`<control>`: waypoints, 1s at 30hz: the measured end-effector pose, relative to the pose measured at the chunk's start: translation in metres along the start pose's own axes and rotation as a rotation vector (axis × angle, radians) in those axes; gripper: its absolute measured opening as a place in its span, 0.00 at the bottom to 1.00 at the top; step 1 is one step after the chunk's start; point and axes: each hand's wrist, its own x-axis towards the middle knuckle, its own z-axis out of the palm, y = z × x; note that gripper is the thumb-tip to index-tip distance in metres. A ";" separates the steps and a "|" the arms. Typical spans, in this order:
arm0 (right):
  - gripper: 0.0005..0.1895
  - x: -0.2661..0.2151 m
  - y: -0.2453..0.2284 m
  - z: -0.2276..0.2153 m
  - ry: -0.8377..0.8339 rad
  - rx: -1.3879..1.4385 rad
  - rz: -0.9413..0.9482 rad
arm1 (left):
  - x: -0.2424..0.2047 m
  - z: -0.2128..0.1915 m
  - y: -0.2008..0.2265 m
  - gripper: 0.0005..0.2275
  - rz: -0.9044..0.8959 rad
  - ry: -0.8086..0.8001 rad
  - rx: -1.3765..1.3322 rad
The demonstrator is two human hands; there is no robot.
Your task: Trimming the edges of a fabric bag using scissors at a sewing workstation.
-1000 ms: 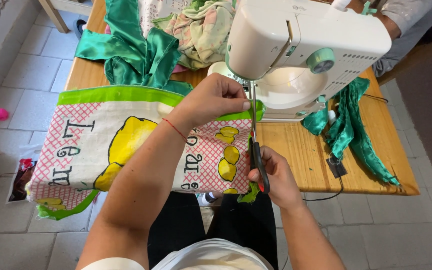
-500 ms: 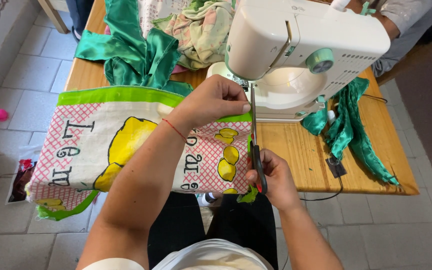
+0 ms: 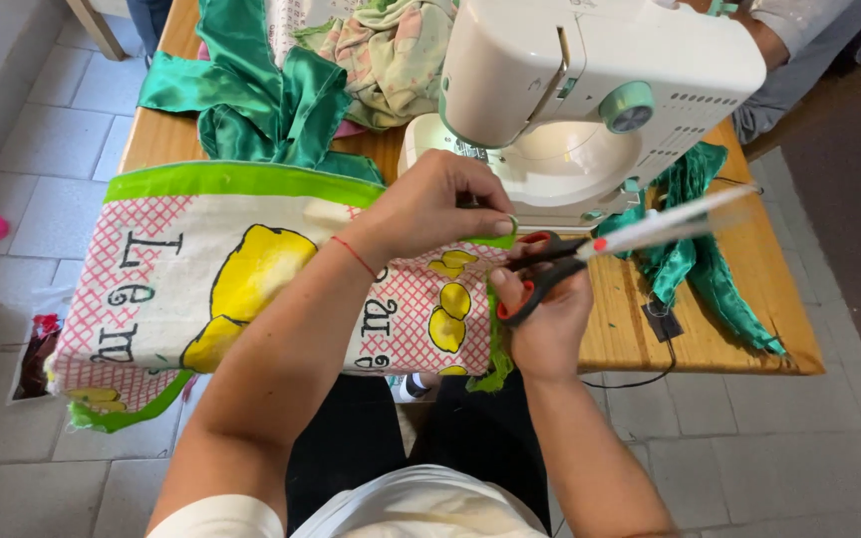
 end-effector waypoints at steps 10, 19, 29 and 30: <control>0.09 0.075 -0.004 -0.079 0.558 -0.181 -0.091 | -0.051 -0.072 -0.017 0.12 -0.069 -0.084 1.210; 0.09 0.151 0.092 -0.245 0.552 -0.007 -0.519 | -0.131 -0.183 0.002 0.07 -0.340 0.169 1.045; 0.07 0.133 0.084 -0.241 0.586 -0.089 -0.527 | -0.136 -0.190 0.003 0.09 -0.423 0.291 0.787; 0.07 0.132 0.082 -0.241 0.518 -0.072 -0.582 | -0.132 -0.187 0.007 0.09 -0.392 0.313 0.771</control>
